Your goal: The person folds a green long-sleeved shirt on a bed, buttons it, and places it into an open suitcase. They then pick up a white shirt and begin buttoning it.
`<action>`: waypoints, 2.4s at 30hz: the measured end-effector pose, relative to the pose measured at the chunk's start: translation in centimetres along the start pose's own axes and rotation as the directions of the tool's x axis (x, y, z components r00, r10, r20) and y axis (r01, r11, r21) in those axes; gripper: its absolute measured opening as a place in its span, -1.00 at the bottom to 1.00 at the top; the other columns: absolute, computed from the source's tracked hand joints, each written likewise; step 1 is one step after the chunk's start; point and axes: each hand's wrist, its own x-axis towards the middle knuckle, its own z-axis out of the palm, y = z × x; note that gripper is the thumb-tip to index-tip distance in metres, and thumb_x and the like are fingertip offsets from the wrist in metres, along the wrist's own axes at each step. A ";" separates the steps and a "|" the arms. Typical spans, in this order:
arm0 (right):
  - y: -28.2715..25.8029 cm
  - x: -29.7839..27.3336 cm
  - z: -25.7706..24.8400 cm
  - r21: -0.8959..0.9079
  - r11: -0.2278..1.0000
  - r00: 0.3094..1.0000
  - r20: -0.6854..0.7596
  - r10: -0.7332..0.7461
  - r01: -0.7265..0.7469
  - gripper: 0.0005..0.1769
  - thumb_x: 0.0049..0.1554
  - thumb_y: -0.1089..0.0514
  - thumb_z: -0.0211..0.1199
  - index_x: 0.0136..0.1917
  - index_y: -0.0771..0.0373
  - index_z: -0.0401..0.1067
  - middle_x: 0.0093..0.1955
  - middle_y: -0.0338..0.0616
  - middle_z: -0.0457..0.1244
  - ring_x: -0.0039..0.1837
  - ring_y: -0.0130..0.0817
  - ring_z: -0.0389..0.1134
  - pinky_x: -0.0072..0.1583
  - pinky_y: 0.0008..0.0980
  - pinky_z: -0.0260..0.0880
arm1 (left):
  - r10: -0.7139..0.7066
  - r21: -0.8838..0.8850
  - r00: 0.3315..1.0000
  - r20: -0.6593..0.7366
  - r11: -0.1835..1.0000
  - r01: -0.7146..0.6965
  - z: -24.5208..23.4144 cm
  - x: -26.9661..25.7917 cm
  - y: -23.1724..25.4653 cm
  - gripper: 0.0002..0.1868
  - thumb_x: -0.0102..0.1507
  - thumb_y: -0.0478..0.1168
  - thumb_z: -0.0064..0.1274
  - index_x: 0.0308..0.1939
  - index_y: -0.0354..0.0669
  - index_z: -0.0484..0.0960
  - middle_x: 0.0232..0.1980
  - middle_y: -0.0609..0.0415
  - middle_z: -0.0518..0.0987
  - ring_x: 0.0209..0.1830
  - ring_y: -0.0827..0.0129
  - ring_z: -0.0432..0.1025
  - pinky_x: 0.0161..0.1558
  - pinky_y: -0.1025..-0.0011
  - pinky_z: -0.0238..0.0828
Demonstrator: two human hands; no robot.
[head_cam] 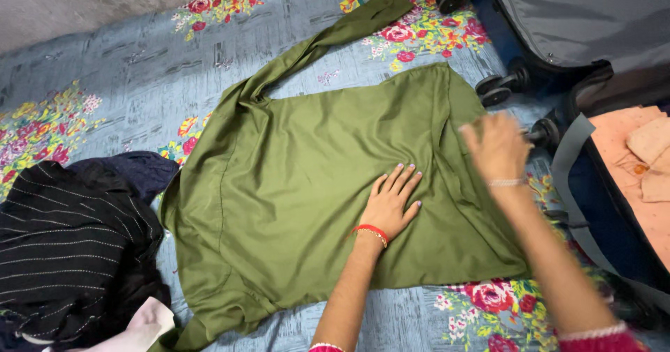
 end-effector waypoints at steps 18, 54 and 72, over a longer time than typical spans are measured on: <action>3.1 -11.0 -2.1 0.183 0.909 0.927 0.082 0.366 -0.375 -0.53 0.31 -0.03 0.32 0.40 0.16 0.35 -0.04 0.28 0.38 -0.04 0.31 0.39 -0.02 0.16 0.35 | 0.013 -0.022 1.000 -0.023 1.000 -0.014 1.0 -1.6 -0.2 -0.25 0.38 0.19 -0.14 0.59 0.01 0.15 0.66 0.04 0.09 0.68 0.14 -0.09 0.58 0.05 -0.19; -4.0 -19.3 -6.1 0.034 0.999 0.988 0.152 0.029 -0.035 -0.16 0.30 -0.21 0.07 0.61 0.42 0.08 0.69 0.27 -0.06 0.70 0.11 -0.10 0.60 0.04 -0.09 | -0.083 0.015 0.996 0.036 0.996 0.083 -3.2 -12.7 -1.4 -0.37 0.43 0.18 -0.22 0.55 0.11 0.22 0.64 0.11 0.15 0.67 0.19 -0.02 0.58 0.07 -0.14; -11.1 -5.7 4.8 0.267 0.932 0.942 0.161 -0.294 0.245 -0.28 0.28 -0.17 0.04 0.57 0.25 0.18 0.64 0.21 -0.02 0.65 0.14 -0.04 0.55 0.09 -0.05 | -0.416 0.287 0.897 -0.150 0.850 0.442 -5.8 -6.1 -18.6 -0.33 0.35 0.12 -0.08 0.50 0.00 0.31 0.62 0.07 0.22 0.66 0.18 0.01 0.53 0.09 -0.04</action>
